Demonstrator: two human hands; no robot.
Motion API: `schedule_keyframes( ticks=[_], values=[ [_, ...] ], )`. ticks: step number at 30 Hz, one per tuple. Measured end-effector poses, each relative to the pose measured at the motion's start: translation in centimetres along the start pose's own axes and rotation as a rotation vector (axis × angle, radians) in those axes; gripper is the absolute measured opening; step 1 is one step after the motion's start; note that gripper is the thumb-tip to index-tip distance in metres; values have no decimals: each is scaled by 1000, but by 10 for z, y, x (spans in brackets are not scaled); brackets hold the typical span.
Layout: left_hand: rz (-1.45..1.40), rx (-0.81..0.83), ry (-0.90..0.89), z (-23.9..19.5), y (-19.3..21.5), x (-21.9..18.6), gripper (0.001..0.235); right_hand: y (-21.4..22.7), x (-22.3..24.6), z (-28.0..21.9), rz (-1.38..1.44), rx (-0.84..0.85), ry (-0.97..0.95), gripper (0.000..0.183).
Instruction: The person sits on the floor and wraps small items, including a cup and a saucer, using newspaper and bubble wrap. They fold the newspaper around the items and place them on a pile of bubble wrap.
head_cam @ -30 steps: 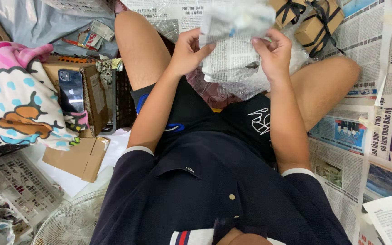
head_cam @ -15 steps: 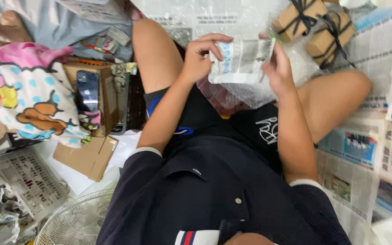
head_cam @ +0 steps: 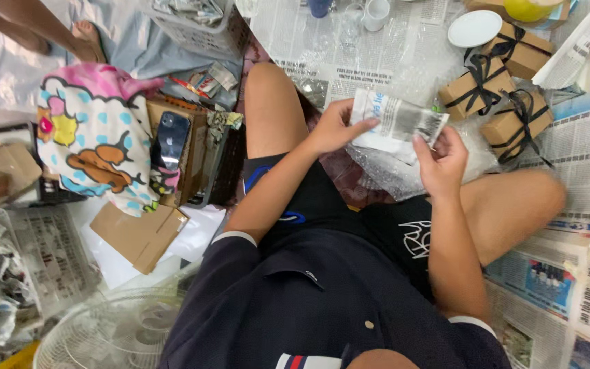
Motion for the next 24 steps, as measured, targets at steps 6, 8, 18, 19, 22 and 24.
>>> schedule_keyframes(
  ticks=[6,8,18,19,22,24],
  values=[
    [-23,-6,-97,-9,11,2,29,2,-21,5,-30,32,-23,26],
    [-13,-5,-109,-8,6,-2,26,8,-25,4,-21,25,-30,27],
    [100,116,-355,1,-1,-19,30,20,-57,6,332,4,-125,14],
    [106,114,-357,0,-1,-20,33,19,-55,7,387,23,-160,15],
    [141,110,-384,-3,-2,-24,43,14,-38,6,585,67,-305,19],
    [186,106,-431,-6,-1,-28,51,14,-20,5,761,79,-457,26]
  ],
)
Point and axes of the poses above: each hand's wrist, its own z-axis towards the middle knuckle, its own y-axis out of the back of the hand, x = y × z, the point moved 1 cm from there along z, towards the middle knuckle, and after that the axes turned 5 degrees about -x, right-handed, at the moved point
